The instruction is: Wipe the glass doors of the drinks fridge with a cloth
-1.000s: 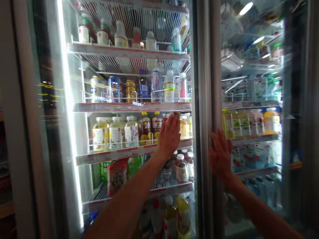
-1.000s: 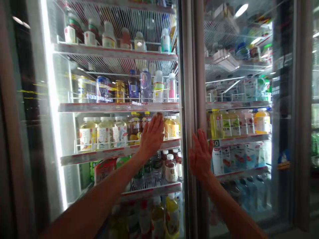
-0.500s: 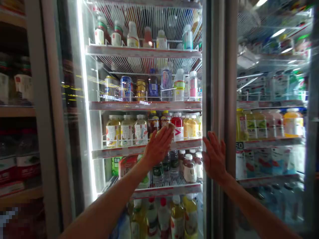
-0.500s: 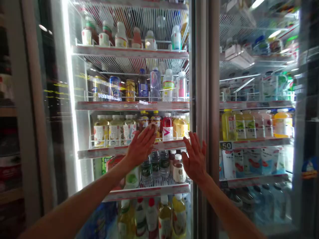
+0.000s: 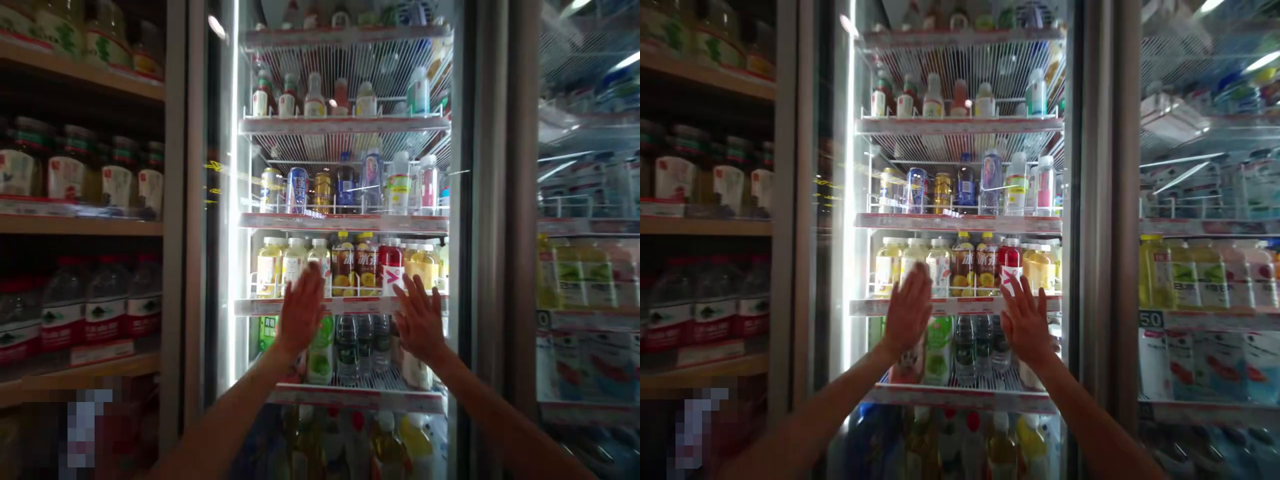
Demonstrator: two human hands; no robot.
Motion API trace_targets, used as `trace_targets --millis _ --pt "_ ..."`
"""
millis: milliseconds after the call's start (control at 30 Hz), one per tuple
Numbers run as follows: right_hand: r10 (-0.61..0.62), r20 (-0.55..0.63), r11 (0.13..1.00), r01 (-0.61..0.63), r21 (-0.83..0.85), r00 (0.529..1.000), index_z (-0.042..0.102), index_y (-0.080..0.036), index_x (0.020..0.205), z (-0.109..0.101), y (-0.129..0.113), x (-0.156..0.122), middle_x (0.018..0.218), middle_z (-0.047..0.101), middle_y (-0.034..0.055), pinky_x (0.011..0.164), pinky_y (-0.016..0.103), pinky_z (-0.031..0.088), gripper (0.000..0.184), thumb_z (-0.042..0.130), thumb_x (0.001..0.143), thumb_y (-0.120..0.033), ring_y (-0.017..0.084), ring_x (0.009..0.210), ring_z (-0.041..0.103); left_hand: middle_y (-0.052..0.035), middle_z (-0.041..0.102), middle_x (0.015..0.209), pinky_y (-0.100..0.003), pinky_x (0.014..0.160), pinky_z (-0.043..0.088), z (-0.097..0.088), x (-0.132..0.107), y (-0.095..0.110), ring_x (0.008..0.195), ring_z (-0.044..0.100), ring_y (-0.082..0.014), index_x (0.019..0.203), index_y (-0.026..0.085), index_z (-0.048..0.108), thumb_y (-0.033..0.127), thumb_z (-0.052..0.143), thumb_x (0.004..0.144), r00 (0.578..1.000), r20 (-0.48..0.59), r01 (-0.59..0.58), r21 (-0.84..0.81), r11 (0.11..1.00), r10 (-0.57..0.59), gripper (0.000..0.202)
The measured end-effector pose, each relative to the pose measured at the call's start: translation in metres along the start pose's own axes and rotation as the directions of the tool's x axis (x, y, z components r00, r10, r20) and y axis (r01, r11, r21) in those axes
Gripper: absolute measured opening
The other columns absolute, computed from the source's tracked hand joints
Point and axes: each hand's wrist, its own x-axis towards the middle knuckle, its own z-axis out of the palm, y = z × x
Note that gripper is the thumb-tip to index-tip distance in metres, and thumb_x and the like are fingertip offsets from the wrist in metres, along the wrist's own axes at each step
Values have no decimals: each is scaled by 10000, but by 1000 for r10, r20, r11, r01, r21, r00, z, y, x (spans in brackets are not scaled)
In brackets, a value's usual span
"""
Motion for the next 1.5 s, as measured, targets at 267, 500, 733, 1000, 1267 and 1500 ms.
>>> trace_targets --millis 267,500,733,1000,1267,1500 --pt "-27 -29 1000 26 -9 999 161 -265 1464 8 -1 -14 1525 234 51 1139 508 112 654 423 868 -206 241 1409 185 -106 222 1509 -451 1150 115 -4 8 -64 1416 117 -211 1432 160 244 282 344 917 985 -24 170 41 985 -169 539" --pt "-9 -126 1000 12 27 992 153 -292 1463 2 -3 31 1528 228 44 1131 504 143 630 395 885 -217 238 1400 221 -76 254 1507 -410 1145 152 2 34 -49 1414 134 -201 1445 189 207 283 356 909 997 2 -82 -18 996 82 564" --pt "52 -155 997 -60 -50 986 181 -304 1455 10 19 73 1517 261 51 1121 499 148 594 405 907 -258 238 1392 244 -124 334 1471 -477 1124 174 -1 79 -109 1378 265 -239 1384 151 348 292 313 912 972 -52 231 29 973 -229 494" --pt "16 -142 999 -21 -33 990 140 -279 1464 9 15 67 1504 291 49 1134 475 148 610 383 907 -235 217 1396 236 -138 294 1488 -502 1122 172 20 132 -74 1400 189 -272 1380 134 348 319 369 880 935 -85 339 -83 937 -345 533" --pt "96 -173 988 -114 -103 980 167 -266 1460 -3 41 82 1493 312 72 1118 482 179 551 325 933 -298 219 1390 251 -110 281 1499 -507 1128 163 6 141 -99 1380 247 -274 1361 159 371 318 380 880 961 -13 274 -105 956 -277 506" --pt "211 -177 959 -238 -152 962 145 -188 1469 6 70 86 1491 300 131 1097 523 212 605 327 928 -388 267 1396 226 -196 252 1490 -606 1073 217 4 164 -120 1378 191 -377 1336 35 378 275 373 873 716 -139 670 -139 730 -684 521"
